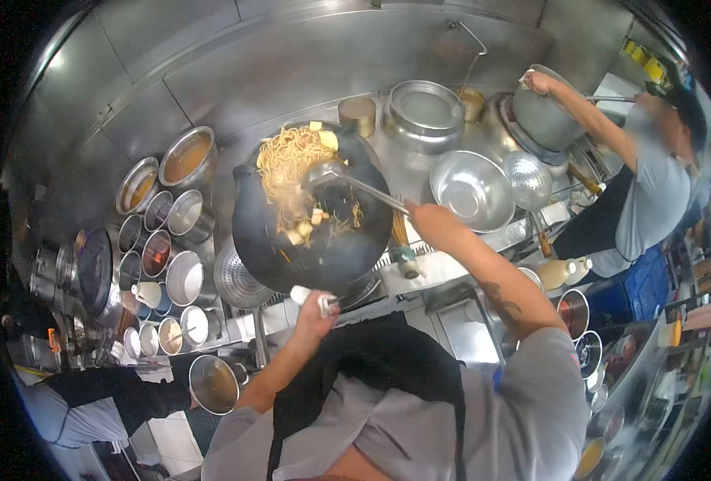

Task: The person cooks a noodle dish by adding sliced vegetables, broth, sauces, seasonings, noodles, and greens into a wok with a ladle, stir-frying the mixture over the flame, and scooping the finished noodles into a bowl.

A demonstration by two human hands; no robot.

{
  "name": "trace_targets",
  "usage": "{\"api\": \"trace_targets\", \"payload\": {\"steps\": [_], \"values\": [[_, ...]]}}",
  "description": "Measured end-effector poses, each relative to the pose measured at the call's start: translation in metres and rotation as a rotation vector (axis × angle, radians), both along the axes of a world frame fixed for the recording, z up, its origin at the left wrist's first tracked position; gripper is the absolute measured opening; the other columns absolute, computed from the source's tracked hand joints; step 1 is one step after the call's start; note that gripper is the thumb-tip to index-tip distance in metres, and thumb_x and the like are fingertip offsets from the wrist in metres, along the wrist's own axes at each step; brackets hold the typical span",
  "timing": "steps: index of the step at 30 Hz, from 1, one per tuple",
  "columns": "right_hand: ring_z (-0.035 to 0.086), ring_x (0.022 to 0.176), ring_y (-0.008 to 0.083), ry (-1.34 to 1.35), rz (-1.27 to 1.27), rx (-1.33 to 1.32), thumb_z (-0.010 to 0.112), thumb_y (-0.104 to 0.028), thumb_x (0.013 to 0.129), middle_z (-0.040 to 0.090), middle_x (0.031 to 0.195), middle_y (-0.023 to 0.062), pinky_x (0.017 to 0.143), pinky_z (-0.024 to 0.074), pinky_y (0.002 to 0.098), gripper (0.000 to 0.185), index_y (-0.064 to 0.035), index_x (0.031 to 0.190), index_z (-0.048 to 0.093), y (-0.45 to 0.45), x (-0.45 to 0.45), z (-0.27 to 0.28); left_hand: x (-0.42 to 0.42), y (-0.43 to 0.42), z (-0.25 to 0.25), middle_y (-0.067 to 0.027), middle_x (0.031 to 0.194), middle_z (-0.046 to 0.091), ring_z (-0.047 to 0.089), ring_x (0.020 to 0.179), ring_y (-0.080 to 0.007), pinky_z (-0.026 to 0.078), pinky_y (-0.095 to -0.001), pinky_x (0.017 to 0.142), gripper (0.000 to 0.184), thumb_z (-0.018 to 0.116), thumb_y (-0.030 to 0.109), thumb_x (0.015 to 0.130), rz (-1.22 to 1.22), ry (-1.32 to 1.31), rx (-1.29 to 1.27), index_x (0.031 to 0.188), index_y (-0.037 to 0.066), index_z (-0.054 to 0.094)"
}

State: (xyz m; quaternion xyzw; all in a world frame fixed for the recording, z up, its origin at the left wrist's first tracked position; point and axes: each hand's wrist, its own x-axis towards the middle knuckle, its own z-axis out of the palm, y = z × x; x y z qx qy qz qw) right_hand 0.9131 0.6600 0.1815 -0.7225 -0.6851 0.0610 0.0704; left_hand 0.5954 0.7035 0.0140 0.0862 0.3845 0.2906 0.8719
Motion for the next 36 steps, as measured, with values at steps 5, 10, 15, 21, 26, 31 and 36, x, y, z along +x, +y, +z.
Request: {"api": "trace_targets", "payload": {"steps": [5, 10, 15, 21, 26, 31, 36], "values": [[0.061, 0.081, 0.0401, 0.070, -0.056, 0.009, 0.048, -0.012, 0.086, 0.062, 0.083, 0.0247, 0.071, 0.0477, 0.0476, 0.031, 0.0013, 0.114, 0.052, 0.005, 0.015, 0.013, 0.018, 0.116, 0.002, -0.0047, 0.064, 0.052, 0.053, 0.056, -0.0187, 0.041, -0.0288, 0.042, 0.004, 0.054, 0.012, 0.078, 0.071, -0.171, -0.077, 0.075, 0.012, 0.052], [0.061, 0.085, 0.0416, 0.166, -0.178, 0.037, 0.052, -0.018, 0.085, 0.063, 0.086, 0.0258, 0.075, 0.0475, 0.0472, 0.027, 0.0022, 0.102, 0.059, 0.097, 0.037, -0.051, 0.039, 0.139, -0.003, -0.0015, 0.060, 0.051, 0.052, 0.053, -0.0163, 0.039, -0.0272, 0.042, 0.008, 0.056, 0.011, 0.077, 0.077, -0.083, -0.033, 0.071, 0.012, 0.051], [0.061, 0.086, 0.0419, 0.430, -0.303, -0.080, 0.055, -0.018, 0.084, 0.062, 0.090, 0.0272, 0.075, 0.0478, 0.0475, 0.030, -0.0008, 0.109, 0.057, 0.183, -0.059, -0.114, 0.039, 0.144, -0.004, -0.0024, 0.066, 0.054, 0.053, 0.058, -0.0173, 0.040, -0.0265, 0.045, 0.008, 0.059, 0.013, 0.076, 0.047, -0.084, -0.076, 0.074, 0.013, 0.052], [0.064, 0.078, 0.0337, 0.248, 0.191, -0.139, 0.052, -0.018, 0.084, 0.063, 0.077, 0.0193, 0.067, 0.0510, 0.0429, 0.042, -0.0034, 0.124, 0.048, 0.087, -0.042, -0.092, 0.035, 0.152, -0.011, -0.0086, 0.070, 0.057, 0.055, 0.063, -0.0238, 0.043, -0.0280, 0.048, 0.005, 0.058, 0.006, 0.075, 0.006, -0.057, -0.137, 0.078, 0.008, 0.053], [0.064, 0.073, 0.0289, -0.345, 0.298, 0.079, 0.052, -0.011, 0.079, 0.061, 0.076, 0.0163, 0.062, 0.0529, 0.0361, 0.044, -0.0055, 0.123, 0.049, 0.049, -0.007, -0.012, 0.038, 0.110, 0.013, -0.0015, 0.068, 0.055, 0.054, 0.059, -0.0171, 0.041, -0.0267, 0.047, 0.003, 0.057, 0.012, 0.081, 0.163, -0.062, -0.081, 0.081, 0.011, 0.054], [0.062, 0.070, 0.0347, 0.117, 0.340, -0.046, 0.052, -0.017, 0.087, 0.061, 0.078, 0.0203, 0.064, 0.0471, 0.0434, 0.036, -0.0044, 0.121, 0.049, 0.017, -0.023, 0.028, 0.032, 0.074, 0.073, -0.0002, 0.080, 0.058, 0.052, 0.067, -0.0149, 0.038, -0.0255, 0.048, 0.010, 0.053, 0.019, 0.086, 0.107, -0.048, -0.132, 0.095, 0.015, 0.055], [0.056, 0.058, 0.0289, 0.422, 0.345, -0.421, 0.051, -0.019, 0.090, 0.058, 0.068, 0.0157, 0.059, 0.0451, 0.0402, 0.034, -0.0047, 0.120, 0.051, -0.014, -0.021, 0.077, 0.033, 0.053, 0.093, -0.0032, 0.073, 0.055, 0.050, 0.059, -0.0156, 0.038, -0.0253, 0.044, 0.009, 0.047, 0.019, 0.089, 0.081, 0.025, -0.071, 0.088, 0.011, 0.053]]}}
